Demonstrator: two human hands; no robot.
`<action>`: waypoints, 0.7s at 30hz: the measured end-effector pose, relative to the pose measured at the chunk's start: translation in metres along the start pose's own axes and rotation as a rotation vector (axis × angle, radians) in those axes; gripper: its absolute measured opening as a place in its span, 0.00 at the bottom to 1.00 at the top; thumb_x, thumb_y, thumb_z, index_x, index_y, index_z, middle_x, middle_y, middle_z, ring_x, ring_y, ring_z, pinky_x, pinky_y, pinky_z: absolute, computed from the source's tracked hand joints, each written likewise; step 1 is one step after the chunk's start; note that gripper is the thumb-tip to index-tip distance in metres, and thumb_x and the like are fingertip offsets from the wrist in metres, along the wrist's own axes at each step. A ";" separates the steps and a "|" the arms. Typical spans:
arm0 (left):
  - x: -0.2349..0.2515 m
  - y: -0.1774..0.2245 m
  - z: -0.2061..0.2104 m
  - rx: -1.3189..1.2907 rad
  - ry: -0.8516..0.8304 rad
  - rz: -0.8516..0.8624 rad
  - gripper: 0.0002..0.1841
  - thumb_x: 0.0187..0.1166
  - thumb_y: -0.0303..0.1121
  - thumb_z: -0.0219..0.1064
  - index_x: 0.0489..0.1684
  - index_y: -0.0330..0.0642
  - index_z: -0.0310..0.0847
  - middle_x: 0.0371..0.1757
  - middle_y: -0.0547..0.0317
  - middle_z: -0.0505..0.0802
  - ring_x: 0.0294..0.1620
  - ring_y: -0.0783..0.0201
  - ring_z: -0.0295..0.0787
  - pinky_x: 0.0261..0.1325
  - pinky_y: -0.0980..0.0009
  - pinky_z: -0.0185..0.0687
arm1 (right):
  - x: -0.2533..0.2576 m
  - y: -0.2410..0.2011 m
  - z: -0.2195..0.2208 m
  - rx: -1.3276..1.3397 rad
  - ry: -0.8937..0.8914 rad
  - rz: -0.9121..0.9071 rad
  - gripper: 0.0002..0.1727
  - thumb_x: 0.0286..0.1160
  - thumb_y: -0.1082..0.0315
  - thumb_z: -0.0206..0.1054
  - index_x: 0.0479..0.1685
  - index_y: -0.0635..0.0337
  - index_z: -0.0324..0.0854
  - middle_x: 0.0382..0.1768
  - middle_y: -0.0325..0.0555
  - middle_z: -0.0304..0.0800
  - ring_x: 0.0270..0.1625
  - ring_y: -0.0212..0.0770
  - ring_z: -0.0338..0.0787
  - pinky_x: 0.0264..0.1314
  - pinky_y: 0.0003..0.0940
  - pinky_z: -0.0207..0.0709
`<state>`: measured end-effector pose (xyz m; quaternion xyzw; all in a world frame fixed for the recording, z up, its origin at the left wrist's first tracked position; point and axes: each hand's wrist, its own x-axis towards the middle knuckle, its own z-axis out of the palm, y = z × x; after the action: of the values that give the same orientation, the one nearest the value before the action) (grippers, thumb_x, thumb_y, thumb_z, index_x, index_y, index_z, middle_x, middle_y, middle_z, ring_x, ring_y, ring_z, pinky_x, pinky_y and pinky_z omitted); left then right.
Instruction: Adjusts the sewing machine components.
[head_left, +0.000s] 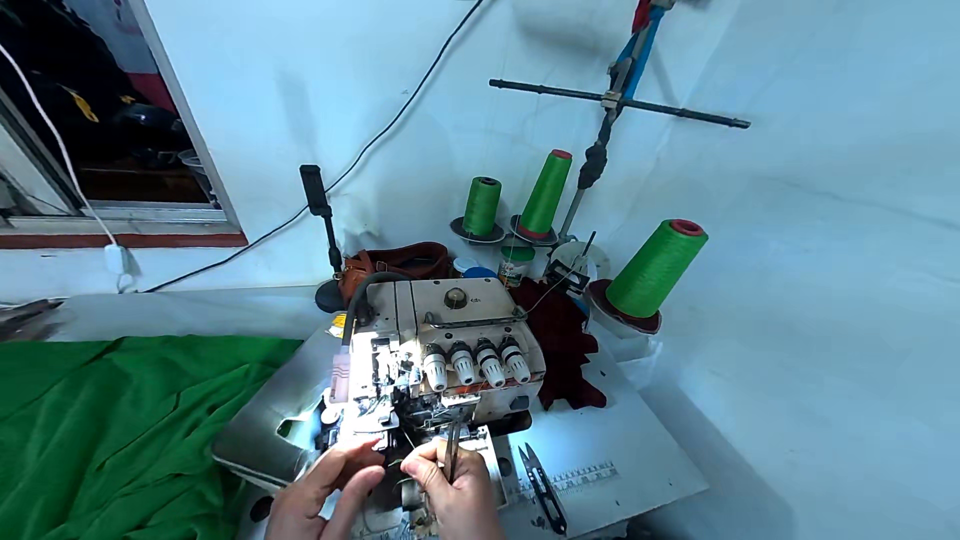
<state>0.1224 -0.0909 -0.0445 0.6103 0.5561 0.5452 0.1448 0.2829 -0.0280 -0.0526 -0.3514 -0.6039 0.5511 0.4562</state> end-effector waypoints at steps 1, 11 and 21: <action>0.000 -0.003 0.001 -0.007 -0.021 0.028 0.15 0.82 0.32 0.65 0.55 0.27 0.87 0.46 0.53 0.95 0.43 0.75 0.91 0.50 0.77 0.88 | 0.000 0.002 0.001 0.021 0.004 0.003 0.07 0.77 0.73 0.67 0.35 0.62 0.90 0.24 0.31 0.85 0.22 0.17 0.75 0.27 0.15 0.71; -0.002 -0.007 0.011 0.070 -0.007 0.076 0.13 0.85 0.28 0.60 0.39 0.26 0.87 0.37 0.49 0.92 0.37 0.74 0.87 0.46 0.80 0.83 | -0.005 0.002 0.002 0.039 0.018 -0.069 0.04 0.74 0.74 0.70 0.37 0.64 0.91 0.34 0.35 0.91 0.30 0.17 0.82 0.34 0.14 0.76; -0.001 -0.007 0.007 0.216 -0.036 0.187 0.14 0.86 0.31 0.60 0.38 0.29 0.87 0.37 0.43 0.91 0.44 0.62 0.88 0.55 0.71 0.81 | 0.056 0.002 -0.112 -0.443 0.749 -0.069 0.16 0.86 0.71 0.58 0.62 0.71 0.84 0.57 0.60 0.88 0.59 0.50 0.88 0.65 0.48 0.78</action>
<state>0.1249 -0.0866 -0.0528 0.6811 0.5498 0.4822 0.0367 0.3689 0.0629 -0.0484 -0.5961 -0.5118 0.2273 0.5754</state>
